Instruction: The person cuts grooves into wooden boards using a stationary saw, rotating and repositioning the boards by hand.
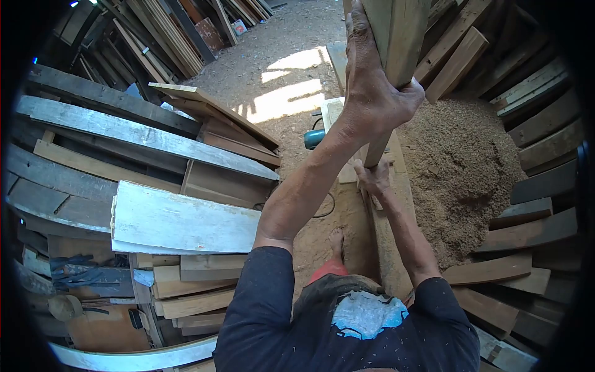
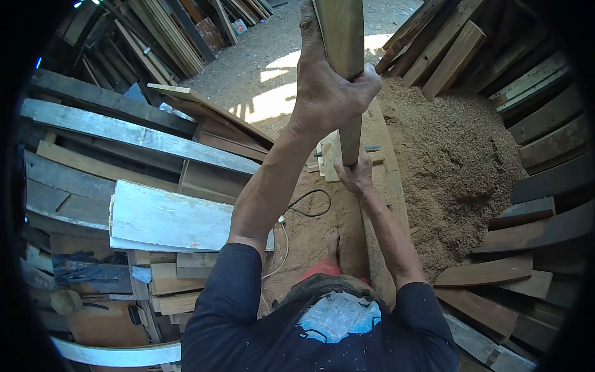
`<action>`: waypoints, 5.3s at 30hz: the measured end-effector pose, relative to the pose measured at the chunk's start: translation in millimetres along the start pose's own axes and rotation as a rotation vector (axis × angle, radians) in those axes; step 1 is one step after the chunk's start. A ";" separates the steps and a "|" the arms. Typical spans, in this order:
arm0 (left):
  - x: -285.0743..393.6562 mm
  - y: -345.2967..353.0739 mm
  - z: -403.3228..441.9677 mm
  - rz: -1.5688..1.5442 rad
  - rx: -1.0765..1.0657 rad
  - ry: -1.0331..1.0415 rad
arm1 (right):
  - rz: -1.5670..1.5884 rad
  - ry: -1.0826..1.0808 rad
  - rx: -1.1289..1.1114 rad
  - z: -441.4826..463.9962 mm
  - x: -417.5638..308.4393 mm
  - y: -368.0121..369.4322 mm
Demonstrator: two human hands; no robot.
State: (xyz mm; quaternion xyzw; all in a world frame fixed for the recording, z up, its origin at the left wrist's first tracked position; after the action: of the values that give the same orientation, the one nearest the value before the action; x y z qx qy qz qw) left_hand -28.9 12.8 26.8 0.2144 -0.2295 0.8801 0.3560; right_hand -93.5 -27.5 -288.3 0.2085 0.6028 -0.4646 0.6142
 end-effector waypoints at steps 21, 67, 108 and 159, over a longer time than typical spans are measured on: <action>-6.7 0.3 2.7 -0.060 -0.069 -0.069 | 0.115 -0.197 0.138 17.6 0.5 8.0; -37.3 -5.6 25.3 -0.211 -0.043 -0.135 | 0.021 -0.201 0.138 56.1 19.2 21.2; -66.0 -12.0 48.1 -0.118 0.004 -0.193 | 0.061 -0.275 0.213 97.5 11.7 26.6; -104.2 -13.6 70.4 -0.233 0.005 -0.191 | 0.019 -0.345 0.242 154.2 12.9 39.0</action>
State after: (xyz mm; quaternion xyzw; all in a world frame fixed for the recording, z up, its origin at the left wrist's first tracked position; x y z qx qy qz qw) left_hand 64.3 -72.7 30.4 0.3232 -0.2334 0.8090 0.4319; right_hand 20.8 -138.7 -283.5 0.2038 0.4264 -0.5568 0.6831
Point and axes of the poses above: each hand's wrist, its own z-axis towards the middle knuckle, its own y-axis out of the palm, x = y × z, the point moved 7 cm from there along z, towards the middle knuckle, and after that the axes turned 5 degrees about y, right-handed, at the moved point
